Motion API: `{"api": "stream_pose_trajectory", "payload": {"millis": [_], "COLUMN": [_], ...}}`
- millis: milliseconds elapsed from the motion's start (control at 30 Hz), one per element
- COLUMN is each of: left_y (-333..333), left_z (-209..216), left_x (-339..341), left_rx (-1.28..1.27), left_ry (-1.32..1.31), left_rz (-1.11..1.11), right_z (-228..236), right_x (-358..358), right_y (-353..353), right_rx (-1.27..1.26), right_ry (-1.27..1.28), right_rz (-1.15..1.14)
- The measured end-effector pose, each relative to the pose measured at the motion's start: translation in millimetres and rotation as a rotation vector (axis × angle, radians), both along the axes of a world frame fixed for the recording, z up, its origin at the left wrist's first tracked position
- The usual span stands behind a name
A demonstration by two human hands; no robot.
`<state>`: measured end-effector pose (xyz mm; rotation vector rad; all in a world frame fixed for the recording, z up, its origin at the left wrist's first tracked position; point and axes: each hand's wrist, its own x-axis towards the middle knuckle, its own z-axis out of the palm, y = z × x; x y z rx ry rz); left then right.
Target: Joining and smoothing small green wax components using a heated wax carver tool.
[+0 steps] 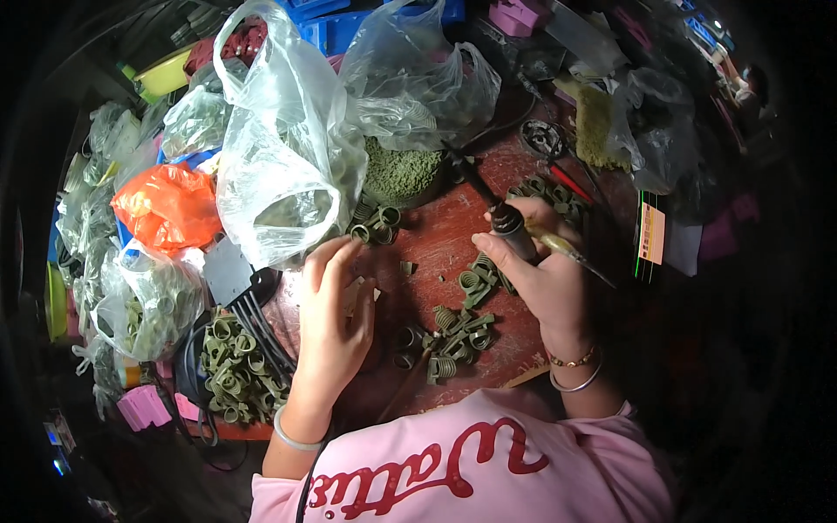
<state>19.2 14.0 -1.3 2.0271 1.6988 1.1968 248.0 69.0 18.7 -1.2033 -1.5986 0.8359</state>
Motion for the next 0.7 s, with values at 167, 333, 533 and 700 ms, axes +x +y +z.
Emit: {"api": "stream_pose_trajectory", "payload": {"millis": [167,333,533,700], "left_y": [6.8,6.4,9.3,3.7], "left_z": [1.5,2.7,-1.4,5.7], "left_x": [5.2,1.0,6.7,9.1], "left_rx": [-0.165,-0.084,-0.053,-0.161], "left_ry": [0.283,0.264,0.292,0.335], "left_rz": [0.063,0.016,-0.034,-0.054], "right_z": [3.2,7.9,7.5,7.2], "right_x": [-9.9,-8.4,-8.1,-7.1], "right_y": [-6.7,-9.6,-13.2,-15.0], "right_rx": [-0.108,-0.122,-0.159,-0.137], "right_ry": [0.205,0.161,0.176,0.16], "right_rz": [0.052,0.082,0.13,0.162]}}
